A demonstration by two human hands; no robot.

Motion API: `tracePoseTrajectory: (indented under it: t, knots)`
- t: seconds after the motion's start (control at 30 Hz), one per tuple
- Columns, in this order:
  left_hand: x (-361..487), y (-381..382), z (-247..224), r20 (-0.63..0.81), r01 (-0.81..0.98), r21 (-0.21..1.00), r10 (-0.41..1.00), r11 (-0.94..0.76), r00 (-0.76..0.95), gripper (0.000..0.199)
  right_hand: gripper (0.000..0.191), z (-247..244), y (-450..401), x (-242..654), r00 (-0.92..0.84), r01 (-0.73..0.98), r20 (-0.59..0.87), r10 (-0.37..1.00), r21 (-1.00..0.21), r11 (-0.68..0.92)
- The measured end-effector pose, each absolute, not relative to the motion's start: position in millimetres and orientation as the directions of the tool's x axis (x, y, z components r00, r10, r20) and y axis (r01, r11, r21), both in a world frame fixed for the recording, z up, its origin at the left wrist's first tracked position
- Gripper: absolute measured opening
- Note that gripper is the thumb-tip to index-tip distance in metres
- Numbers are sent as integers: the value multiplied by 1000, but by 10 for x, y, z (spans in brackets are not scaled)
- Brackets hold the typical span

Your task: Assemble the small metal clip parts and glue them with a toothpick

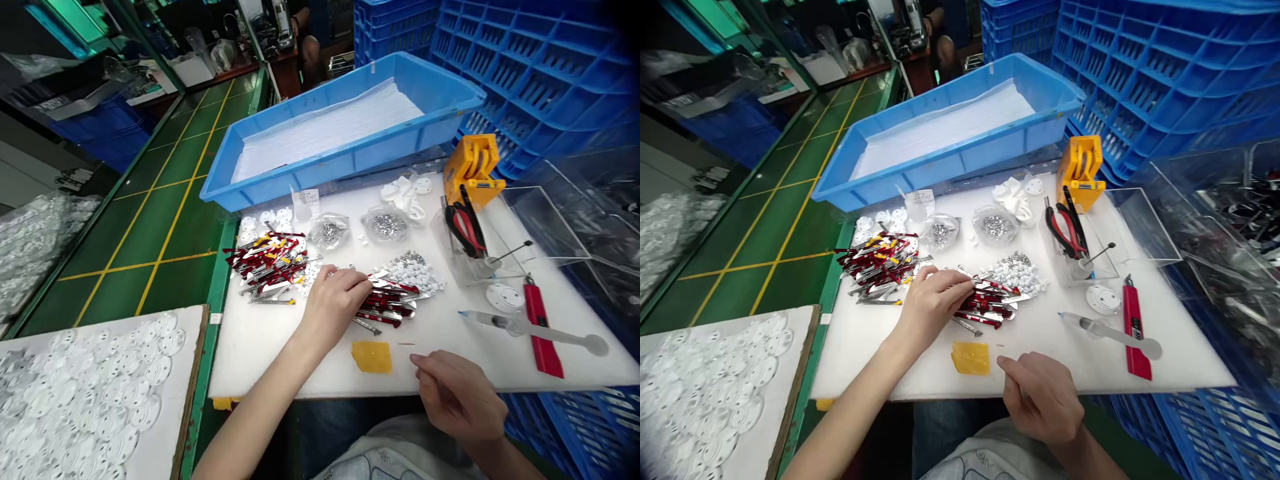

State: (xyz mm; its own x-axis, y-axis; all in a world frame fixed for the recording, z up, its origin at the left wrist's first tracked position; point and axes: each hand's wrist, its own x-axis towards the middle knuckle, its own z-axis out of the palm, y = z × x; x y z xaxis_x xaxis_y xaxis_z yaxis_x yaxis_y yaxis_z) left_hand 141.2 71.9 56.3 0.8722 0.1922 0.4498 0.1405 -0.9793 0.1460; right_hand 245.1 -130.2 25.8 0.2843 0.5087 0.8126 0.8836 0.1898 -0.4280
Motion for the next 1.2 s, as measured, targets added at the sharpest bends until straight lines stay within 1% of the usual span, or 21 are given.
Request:
tracePoseTrajectory:
  t: [0.13,0.27,0.4,0.53,0.67,0.73,0.9,0.97,1.1,1.2]
  knots:
    - [1405,686,582,455,130,101,162,-986,876,15,24,253,-1315,2466,279,878,811,515,-433,206]
    - [1378,662,605,462,122,114,161,-986,872,16,25,255,-1316,2473,282,879,809,517,-434,199]
    - [1373,652,593,459,130,161,191,-978,868,18,27,261,-1298,2466,286,873,802,525,-444,203]
    - [1383,648,597,445,133,235,229,-963,866,21,30,263,-1300,2461,297,867,801,520,-454,205]
    - [1372,677,629,442,137,305,267,-943,857,18,33,266,-1312,2459,293,865,789,540,-459,201]
    - [1369,706,639,442,145,319,282,-937,852,17,34,270,-1307,2456,296,866,785,544,-460,194]
    - [1392,744,652,394,148,283,256,-948,883,16,31,287,-1282,2451,289,861,795,534,-460,218]
    - [1409,743,661,386,148,285,255,-947,886,16,30,293,-1283,2453,285,855,791,542,-465,228]
    - [1446,773,688,354,190,310,299,-931,886,16,28,292,-1290,2455,290,847,787,545,-476,236]
    - [1468,832,708,285,246,266,320,-932,904,16,29,287,-1284,2452,302,842,787,538,-485,236]
